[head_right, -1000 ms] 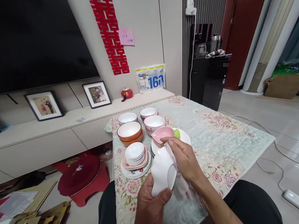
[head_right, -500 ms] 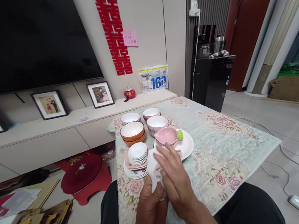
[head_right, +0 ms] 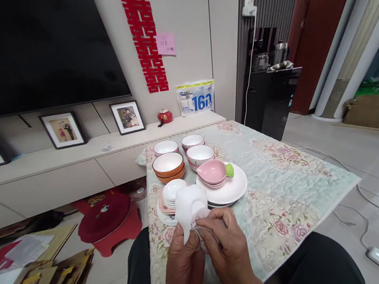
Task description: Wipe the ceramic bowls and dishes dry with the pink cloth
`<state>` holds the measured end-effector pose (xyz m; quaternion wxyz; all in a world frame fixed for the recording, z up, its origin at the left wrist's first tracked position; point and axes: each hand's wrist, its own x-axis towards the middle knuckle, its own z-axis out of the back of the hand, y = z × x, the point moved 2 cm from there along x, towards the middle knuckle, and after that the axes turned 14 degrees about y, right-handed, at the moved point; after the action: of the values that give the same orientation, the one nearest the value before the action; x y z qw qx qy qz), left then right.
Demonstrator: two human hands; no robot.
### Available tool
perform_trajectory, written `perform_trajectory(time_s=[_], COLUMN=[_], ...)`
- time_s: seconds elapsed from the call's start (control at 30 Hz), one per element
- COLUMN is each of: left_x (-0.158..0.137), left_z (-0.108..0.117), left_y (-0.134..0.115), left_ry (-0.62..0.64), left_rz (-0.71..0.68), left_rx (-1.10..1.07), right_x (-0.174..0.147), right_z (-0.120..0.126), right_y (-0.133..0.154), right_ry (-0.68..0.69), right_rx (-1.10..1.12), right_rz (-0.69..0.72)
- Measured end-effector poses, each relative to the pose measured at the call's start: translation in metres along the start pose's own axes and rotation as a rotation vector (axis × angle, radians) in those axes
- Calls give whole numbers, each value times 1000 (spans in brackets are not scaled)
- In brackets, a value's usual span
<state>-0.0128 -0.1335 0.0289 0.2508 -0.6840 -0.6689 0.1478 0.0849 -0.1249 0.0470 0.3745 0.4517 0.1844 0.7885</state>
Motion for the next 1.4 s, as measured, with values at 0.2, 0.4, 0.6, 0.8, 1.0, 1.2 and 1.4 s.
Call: perform_trajectory(time_s=[0.2, 0.4, 0.6, 0.8, 1.0, 1.2, 1.4], left_x=[-4, -6, -3, -9, -6, -5, 1], left_z=[-9, -8, -5, -7, -4, -1, -3], left_y=[12, 14, 3, 12, 9, 10, -11], left_ry=[71, 89, 5, 96, 98, 150, 263], left_rz=[6, 21, 24, 46, 31, 84, 154], left_rx=[25, 4, 19, -9, -16, -13, 30], right_x=[29, 40, 8, 30, 31, 25, 30], right_z=[21, 23, -4, 16, 11, 3, 30], right_y=[-5, -14, -6, -21, -26, -30, -27], right_ry=[-162, -218, -145, -250, -152, -23, 241], right_rx=[-105, 61, 18, 142, 523, 986, 1081], right_rz=[19, -115, -12, -171, -449, -505, -529])
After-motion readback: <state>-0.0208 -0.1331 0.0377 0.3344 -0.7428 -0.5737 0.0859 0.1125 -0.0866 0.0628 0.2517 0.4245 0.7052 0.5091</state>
